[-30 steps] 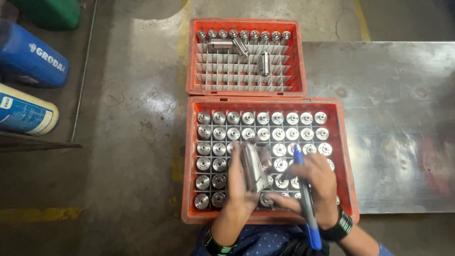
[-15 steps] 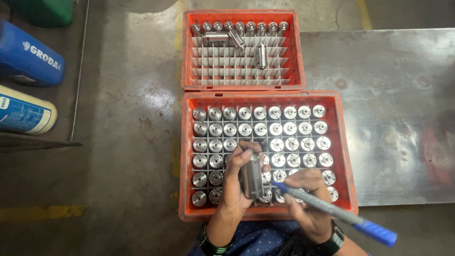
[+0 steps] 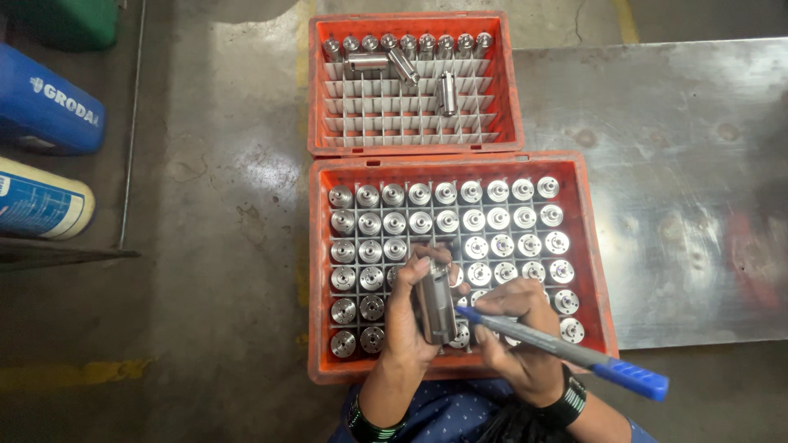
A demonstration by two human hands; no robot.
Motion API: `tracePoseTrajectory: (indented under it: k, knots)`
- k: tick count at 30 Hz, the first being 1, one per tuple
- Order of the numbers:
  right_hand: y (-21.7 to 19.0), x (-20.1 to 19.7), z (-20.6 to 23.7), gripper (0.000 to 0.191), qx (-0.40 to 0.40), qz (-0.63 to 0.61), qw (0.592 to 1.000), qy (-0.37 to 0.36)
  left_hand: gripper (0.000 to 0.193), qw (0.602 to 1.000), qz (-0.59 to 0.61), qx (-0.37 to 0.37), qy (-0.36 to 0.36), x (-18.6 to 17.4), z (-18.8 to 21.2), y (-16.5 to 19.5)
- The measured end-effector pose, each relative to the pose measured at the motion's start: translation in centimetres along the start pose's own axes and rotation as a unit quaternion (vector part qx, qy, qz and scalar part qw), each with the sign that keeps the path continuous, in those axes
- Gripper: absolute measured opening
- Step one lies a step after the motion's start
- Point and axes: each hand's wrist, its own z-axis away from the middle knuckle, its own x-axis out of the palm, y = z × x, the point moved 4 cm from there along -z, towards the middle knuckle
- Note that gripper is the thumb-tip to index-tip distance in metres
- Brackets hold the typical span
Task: The person picks up cylindrical metal parts from a red crate, marks them with a blue marker, and places them back into the crate. The process is repeated for multiple parts.
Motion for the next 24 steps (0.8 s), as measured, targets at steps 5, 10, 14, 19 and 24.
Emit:
tracePoseTrajectory:
  k: [5,10,14,19,24]
  knots:
    - [0.2,0.2,-0.2,0.028,-0.017,0.046,0.999,0.009,0.036,0.999,-0.003,-0.004,-0.032,0.0,0.2,-0.2]
    - [0.1,0.9,0.6,0.028,-0.033,0.075,0.996,-0.027,0.035,1.000,-0.016,0.013,-0.023,0.0,-0.1,0.6]
    - [0.8,0.5,0.3,0.028,-0.041,0.089,0.995,-0.005,0.045,0.998,-0.058,0.003,0.014,0.2,-0.1,0.5]
    - [0.5,1.0,0.6,0.028,-0.055,0.104,0.993,-0.005,0.041,0.998,-0.054,0.032,-0.014,0.8,-0.1,0.7]
    - [0.2,0.8,0.7,0.028,-0.039,0.066,0.997,-0.005,0.036,0.994,-0.095,0.047,-0.007,0.6,-0.1,0.7]
